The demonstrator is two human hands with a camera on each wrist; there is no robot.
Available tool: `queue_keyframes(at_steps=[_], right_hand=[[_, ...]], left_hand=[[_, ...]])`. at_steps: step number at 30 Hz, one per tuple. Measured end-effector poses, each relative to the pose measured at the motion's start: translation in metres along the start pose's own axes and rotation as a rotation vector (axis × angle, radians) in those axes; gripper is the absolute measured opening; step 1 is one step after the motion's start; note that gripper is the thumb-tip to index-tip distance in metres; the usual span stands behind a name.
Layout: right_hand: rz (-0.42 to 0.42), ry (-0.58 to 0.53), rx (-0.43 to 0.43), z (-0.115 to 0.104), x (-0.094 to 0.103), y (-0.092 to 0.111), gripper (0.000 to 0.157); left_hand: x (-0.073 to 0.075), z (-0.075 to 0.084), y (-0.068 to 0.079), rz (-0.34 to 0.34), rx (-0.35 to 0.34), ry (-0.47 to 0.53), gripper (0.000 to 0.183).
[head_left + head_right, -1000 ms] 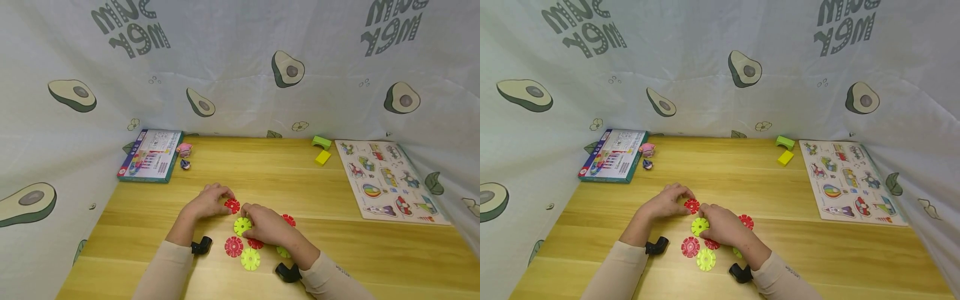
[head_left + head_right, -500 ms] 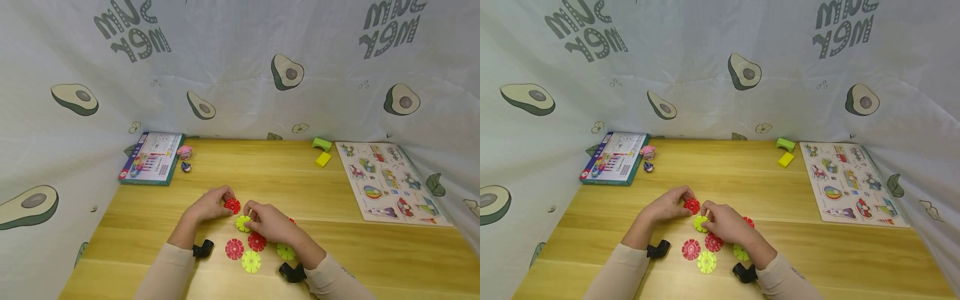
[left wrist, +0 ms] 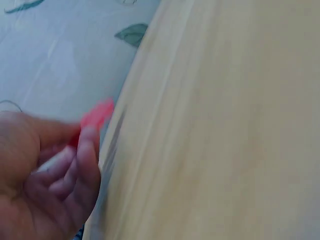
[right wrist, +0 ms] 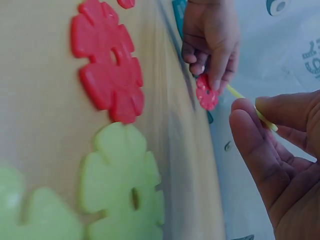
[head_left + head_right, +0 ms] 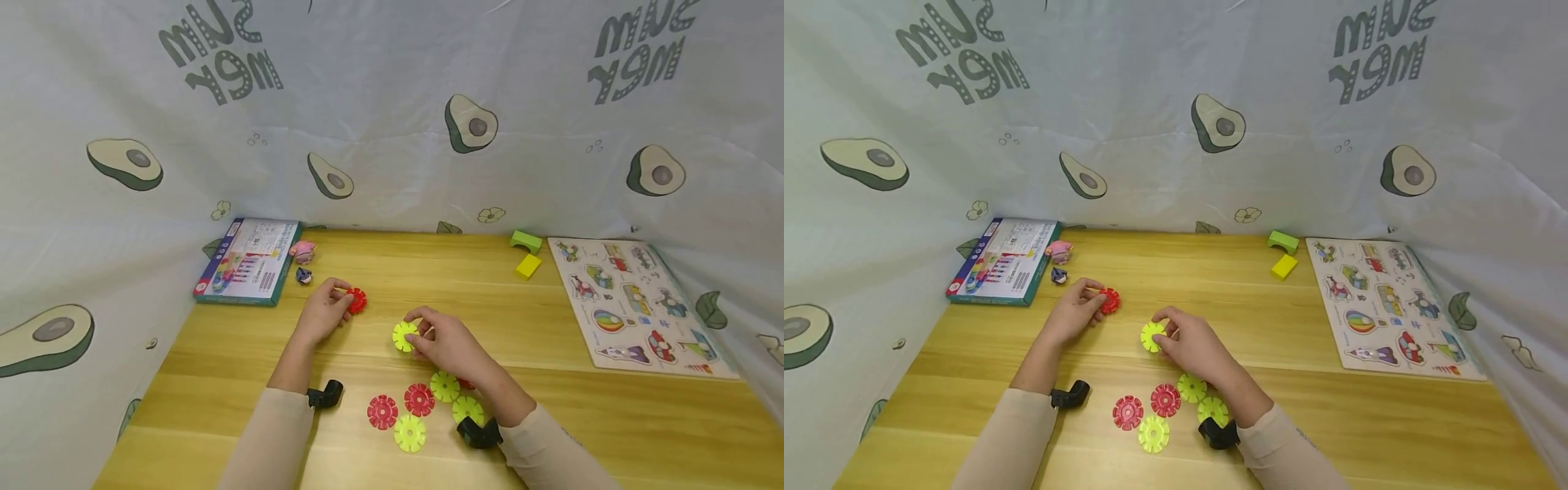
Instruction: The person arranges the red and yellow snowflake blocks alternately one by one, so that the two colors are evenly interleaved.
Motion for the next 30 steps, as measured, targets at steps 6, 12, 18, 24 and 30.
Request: queue_keyframes(at_steps=[6, 12, 18, 24, 30], right_hand=[[0.044, -0.057, 0.006, -0.008, -0.006, -0.028, 0.028], [0.047, -0.123, -0.038, -0.012, -0.019, -0.062, 0.028], [0.057, -0.161, -0.094, -0.009, -0.035, -0.096, 0.031], [0.06, -0.117, -0.154, -0.006, -0.047, -0.116, 0.033], [0.045, 0.058, -0.147, -0.002, -0.053, -0.123, 0.036]], left_hand=[[0.013, -0.016, -0.008, 0.194, 0.181, 0.025, 0.019], [0.014, -0.02, -0.01, 0.292, 0.257, 0.033, 0.017], [0.02, -0.019, -0.008, 0.242, 0.262, 0.002, 0.027], [0.024, -0.018, -0.005, 0.105, 0.268, -0.212, 0.051], [0.023, -0.021, -0.006, 0.078, 0.26, -0.296, 0.052]])
Point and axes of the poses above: each hand's wrist, its own y-axis away from the middle knuckle, its own x-axis out of the back of the hand, z = x × y, the point moved 2 cm from there along -y, towards the middle knuckle, and after that the axes turned 11 degrees about -y, right-handed, at the moved point
